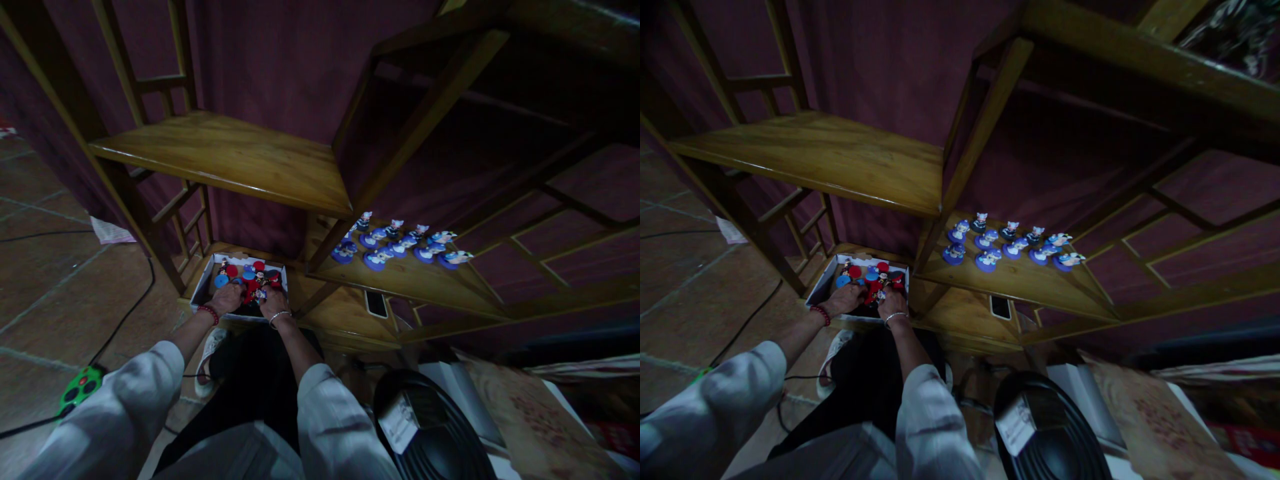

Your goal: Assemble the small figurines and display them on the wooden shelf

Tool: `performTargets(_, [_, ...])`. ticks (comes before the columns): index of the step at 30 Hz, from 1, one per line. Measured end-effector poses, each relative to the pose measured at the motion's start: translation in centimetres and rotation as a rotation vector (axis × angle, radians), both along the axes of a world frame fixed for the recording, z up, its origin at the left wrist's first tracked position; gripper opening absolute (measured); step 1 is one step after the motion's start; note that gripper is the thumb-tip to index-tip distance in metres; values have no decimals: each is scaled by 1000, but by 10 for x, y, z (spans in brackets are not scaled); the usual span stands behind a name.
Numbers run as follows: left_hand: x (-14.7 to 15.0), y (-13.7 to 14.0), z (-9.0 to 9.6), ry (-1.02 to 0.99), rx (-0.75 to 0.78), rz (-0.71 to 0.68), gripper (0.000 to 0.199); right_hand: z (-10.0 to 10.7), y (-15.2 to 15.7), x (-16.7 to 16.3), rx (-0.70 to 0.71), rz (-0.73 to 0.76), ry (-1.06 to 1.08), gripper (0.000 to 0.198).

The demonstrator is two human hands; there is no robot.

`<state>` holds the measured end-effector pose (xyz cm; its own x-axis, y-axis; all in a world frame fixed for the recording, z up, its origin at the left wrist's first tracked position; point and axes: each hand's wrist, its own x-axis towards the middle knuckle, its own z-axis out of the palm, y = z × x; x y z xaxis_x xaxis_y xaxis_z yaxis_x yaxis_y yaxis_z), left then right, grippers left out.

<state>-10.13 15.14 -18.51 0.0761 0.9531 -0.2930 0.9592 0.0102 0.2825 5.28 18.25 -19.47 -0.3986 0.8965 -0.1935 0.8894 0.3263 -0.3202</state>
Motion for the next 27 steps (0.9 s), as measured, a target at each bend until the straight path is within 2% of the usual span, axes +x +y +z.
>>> performTargets(6, [12,4,-6,-31,86,71,37,-1,0,0,12,18,-1,30])
performTargets(13, [14,6,-17,-12,84,132,51,1,-1,0,9,22,6,31])
performTargets(22, [11,17,-29,44,96,105,65,6,-2,0,-29,3,-24,28])
performTargets(27, [11,20,-29,21,104,50,60,7,-3,1,-2,14,-3,29])
